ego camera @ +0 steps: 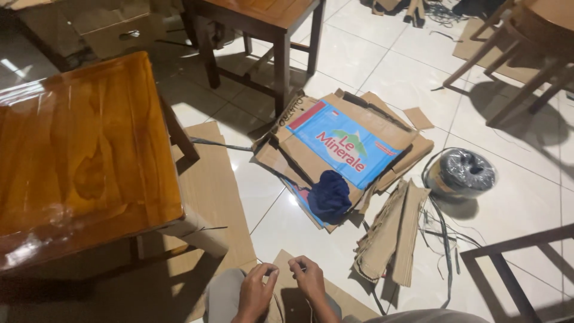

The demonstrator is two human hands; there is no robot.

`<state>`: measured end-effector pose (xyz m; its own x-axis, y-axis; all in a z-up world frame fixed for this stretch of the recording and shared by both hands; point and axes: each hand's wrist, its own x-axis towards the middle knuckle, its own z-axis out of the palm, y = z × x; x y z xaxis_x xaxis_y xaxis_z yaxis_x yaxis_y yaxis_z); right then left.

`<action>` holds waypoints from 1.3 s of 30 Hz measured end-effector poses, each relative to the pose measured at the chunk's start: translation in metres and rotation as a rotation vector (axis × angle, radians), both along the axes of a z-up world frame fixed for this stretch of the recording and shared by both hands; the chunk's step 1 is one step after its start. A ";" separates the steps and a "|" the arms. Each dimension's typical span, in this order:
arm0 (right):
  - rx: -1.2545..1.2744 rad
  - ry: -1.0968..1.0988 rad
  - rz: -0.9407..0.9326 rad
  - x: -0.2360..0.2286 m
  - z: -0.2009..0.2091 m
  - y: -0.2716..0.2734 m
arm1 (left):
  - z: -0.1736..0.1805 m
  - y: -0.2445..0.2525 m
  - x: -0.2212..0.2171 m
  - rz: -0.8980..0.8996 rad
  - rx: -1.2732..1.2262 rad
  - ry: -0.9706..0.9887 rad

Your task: Wiping a wooden chair with a cloth and wrapping thin strips around the chair legs

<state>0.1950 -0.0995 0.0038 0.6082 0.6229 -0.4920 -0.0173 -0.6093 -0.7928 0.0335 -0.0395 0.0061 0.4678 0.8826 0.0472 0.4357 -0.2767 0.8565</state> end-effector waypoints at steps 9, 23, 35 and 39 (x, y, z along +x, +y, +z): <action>0.068 -0.056 0.188 -0.038 0.019 0.013 | -0.001 -0.012 -0.078 0.229 0.044 0.182; 0.661 -0.287 1.173 -0.248 0.062 0.020 | -0.062 -0.139 -0.225 1.166 -0.053 -0.161; 0.522 -0.689 1.415 -0.320 0.011 0.021 | -0.093 -0.159 -0.304 1.609 -0.323 0.261; 0.590 -0.732 1.391 -0.327 0.008 0.025 | -0.155 -0.137 -0.330 1.602 -0.215 0.514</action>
